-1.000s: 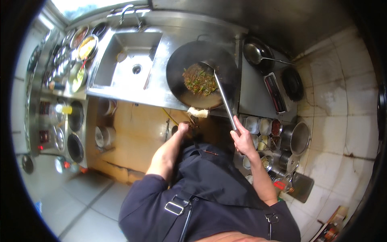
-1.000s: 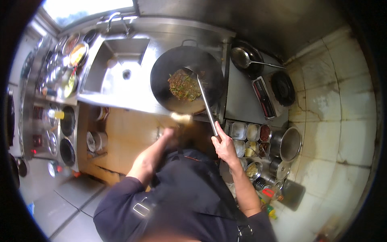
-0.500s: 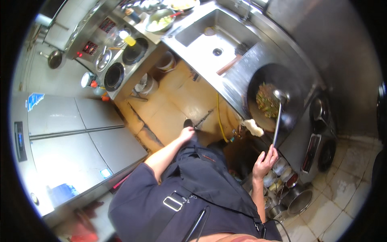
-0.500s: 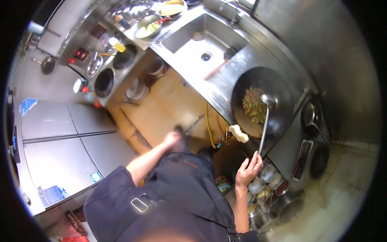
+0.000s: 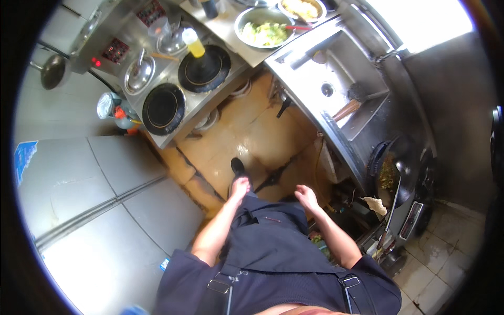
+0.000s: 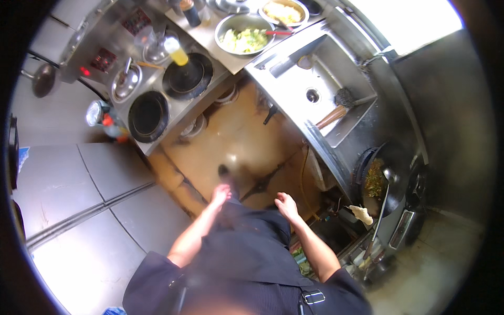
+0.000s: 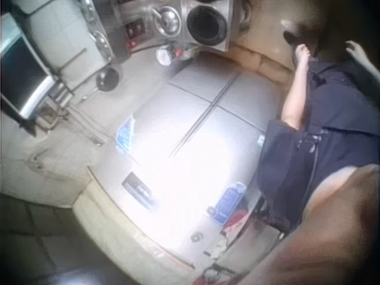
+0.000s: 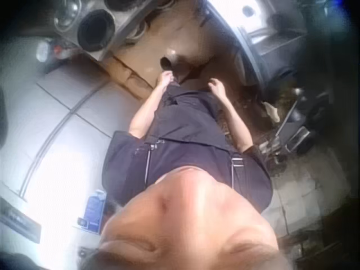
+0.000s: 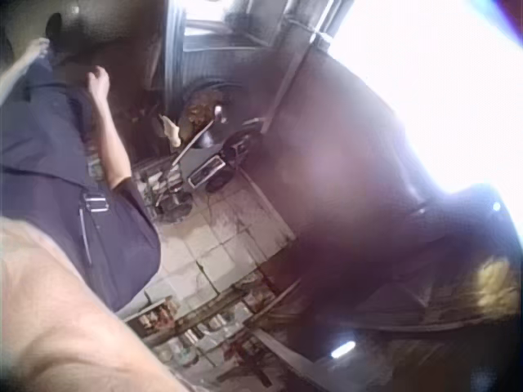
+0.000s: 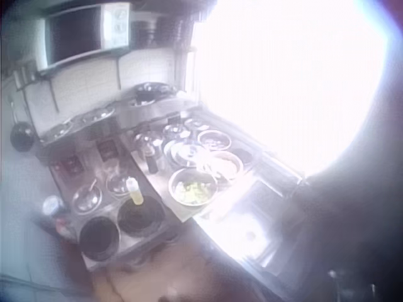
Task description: The person stir-fries noodles and vegetables in a wok, adds sauces and seasonings, and transfers the cooked dish into a serving bowl. They also prepare a side dish by placing ingredients into a small pan and adding oil.
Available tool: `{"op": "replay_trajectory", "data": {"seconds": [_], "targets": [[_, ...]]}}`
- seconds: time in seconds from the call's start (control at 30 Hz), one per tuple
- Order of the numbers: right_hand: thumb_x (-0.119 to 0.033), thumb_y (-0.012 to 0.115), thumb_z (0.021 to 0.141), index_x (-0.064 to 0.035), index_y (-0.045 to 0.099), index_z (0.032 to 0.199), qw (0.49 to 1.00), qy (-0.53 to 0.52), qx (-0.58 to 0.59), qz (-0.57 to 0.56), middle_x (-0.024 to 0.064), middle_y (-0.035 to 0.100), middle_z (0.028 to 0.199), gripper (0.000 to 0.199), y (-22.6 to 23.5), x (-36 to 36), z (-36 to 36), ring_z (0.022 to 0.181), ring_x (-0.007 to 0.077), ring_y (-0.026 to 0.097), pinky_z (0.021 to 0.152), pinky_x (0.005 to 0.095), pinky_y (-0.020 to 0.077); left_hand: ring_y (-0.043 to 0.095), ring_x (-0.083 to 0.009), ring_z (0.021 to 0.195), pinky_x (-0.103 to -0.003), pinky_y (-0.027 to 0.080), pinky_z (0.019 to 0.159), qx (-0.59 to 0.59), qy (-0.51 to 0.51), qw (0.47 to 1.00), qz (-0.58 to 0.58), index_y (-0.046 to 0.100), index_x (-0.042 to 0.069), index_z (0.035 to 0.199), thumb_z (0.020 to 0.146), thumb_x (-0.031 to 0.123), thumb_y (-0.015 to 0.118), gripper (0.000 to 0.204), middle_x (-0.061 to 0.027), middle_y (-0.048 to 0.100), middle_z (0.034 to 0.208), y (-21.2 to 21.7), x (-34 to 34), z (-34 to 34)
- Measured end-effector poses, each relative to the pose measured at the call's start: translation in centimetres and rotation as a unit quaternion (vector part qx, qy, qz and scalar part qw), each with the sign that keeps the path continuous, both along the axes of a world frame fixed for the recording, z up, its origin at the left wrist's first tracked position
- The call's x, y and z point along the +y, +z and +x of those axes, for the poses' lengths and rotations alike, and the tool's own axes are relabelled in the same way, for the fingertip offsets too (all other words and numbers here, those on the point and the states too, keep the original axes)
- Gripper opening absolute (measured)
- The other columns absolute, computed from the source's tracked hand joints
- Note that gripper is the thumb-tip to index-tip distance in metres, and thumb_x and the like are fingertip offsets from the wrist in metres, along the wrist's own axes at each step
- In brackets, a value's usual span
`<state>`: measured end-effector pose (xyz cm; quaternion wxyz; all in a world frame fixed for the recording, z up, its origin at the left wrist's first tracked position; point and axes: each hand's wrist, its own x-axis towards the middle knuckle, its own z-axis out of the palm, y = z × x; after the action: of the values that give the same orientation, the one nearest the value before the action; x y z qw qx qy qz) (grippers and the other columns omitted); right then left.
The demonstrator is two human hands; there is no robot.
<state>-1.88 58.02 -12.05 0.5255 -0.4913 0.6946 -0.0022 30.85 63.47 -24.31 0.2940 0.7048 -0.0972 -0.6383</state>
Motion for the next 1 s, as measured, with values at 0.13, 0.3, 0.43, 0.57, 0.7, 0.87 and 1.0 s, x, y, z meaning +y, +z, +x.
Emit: {"op": "replay_trajectory", "data": {"seconds": [0.13, 0.3, 0.43, 0.57, 0.7, 0.87, 1.0], "targets": [[-0.017, 0.066, 0.095, -0.0005, 0.074, 0.107, 0.956, -0.112, -0.141, 0.23, 0.0068, 0.074, 0.086, 0.021, -7.4, -9.2, 7.2, 0.07, 0.016, 0.065, 0.062, 0.0316, 0.0532, 0.071, -0.0173, 0.093, -0.03, 0.061, 0.081, 0.106, 0.101, 0.989, 0.02, 0.066, 0.0, 0.129, 0.106, 0.009, 0.056, 0.026, -0.0121, 0.073, 0.112, 0.0, -2.4, 0.5], [-0.029, 0.059, 0.103, -0.0091, 0.072, 0.102, 0.977, -0.102, -0.054, 0.179, 0.005, 0.07, 0.092, 0.023, -31.5, -22.5, 8.3, 0.084, 0.0171, 0.063, 0.074, 0.0372, 0.0517, 0.071, -0.0191, 0.106, -0.032, 0.06, 0.094, 0.158, 0.113, 0.98, 0.032, 0.064, 0.001, 0.132, 0.109, 0.012, 0.055, 0.028, -0.0145, 0.07, 0.125, -5.1, -4.3, -3.1], [-0.034, 0.056, 0.103, -0.0141, 0.047, 0.155, 0.974, -0.18, 0.075, 0.115, 0.0133, 0.049, 0.155, 0.056, -53.6, -33.2, 7.5, 0.141, 0.028, 0.047, 0.118, 0.044, 0.0369, 0.068, -0.0197, 0.111, -0.034, 0.057, 0.098, 0.171, 0.129, 0.975, 0.065, 0.064, 0.0, 0.132, 0.108, 0.011, 0.056, 0.027, -0.014, 0.068, 0.128, -13.0, -5.4, -3.6], [-0.032, 0.065, 0.098, -0.0056, 0.068, 0.112, 0.957, -0.286, 0.04, 0.027, 0.0113, 0.071, 0.106, 0.03, -65.3, -42.7, 7.8, 0.097, 0.0252, 0.066, 0.086, 0.0411, 0.0533, 0.068, -0.0217, 0.113, -0.036, 0.055, 0.101, 0.165, 0.159, 0.968, 0.106, 0.064, 0.002, 0.133, 0.107, 0.008, 0.055, 0.028, -0.0121, 0.069, 0.129, -21.6, -8.7, -1.0], [-0.014, 0.067, 0.093, -0.0029, 0.06, 0.083, 0.905, -0.381, -0.188, -0.011, 0.0103, 0.062, 0.071, 0.016, -69.2, -45.2, 8.2, 0.058, 0.0223, 0.059, 0.06, 0.0387, 0.0538, 0.066, -0.0221, 0.114, -0.036, 0.053, 0.102, 0.103, 0.126, 0.982, 0.091, 0.065, 0.005, 0.131, 0.102, 0.008, 0.057, 0.03, -0.0091, 0.069, 0.125, -31.1, -13.1, 1.8], [-0.011, 0.066, 0.089, -0.0052, 0.053, 0.075, 0.894, -0.392, -0.202, -0.076, 0.0055, 0.054, 0.068, 0.02, -68.8, -38.4, 6.3, 0.054, 0.0177, 0.051, 0.051, 0.0372, 0.0458, 0.068, -0.0189, 0.109, -0.035, 0.054, 0.097, 0.126, 0.11, 0.985, -0.034, 0.065, 0.004, 0.129, 0.101, 0.01, 0.059, 0.029, -0.0085, 0.071, 0.119, -44.0, -20.1, -0.2], [-0.014, 0.068, 0.089, -0.0107, 0.054, 0.072, 0.935, -0.339, -0.099, 0.018, 0.0018, 0.052, 0.064, 0.022, -66.2, -29.5, 5.9, 0.054, 0.0154, 0.05, 0.05, 0.0363, 0.0434, 0.068, -0.0198, 0.106, -0.035, 0.055, 0.091, 0.261, 0.096, 0.953, -0.121, 0.066, 0.003, 0.126, 0.1, 0.005, 0.063, 0.026, -0.0083, 0.073, 0.113, -54.8, -24.3, -5.3]]}}
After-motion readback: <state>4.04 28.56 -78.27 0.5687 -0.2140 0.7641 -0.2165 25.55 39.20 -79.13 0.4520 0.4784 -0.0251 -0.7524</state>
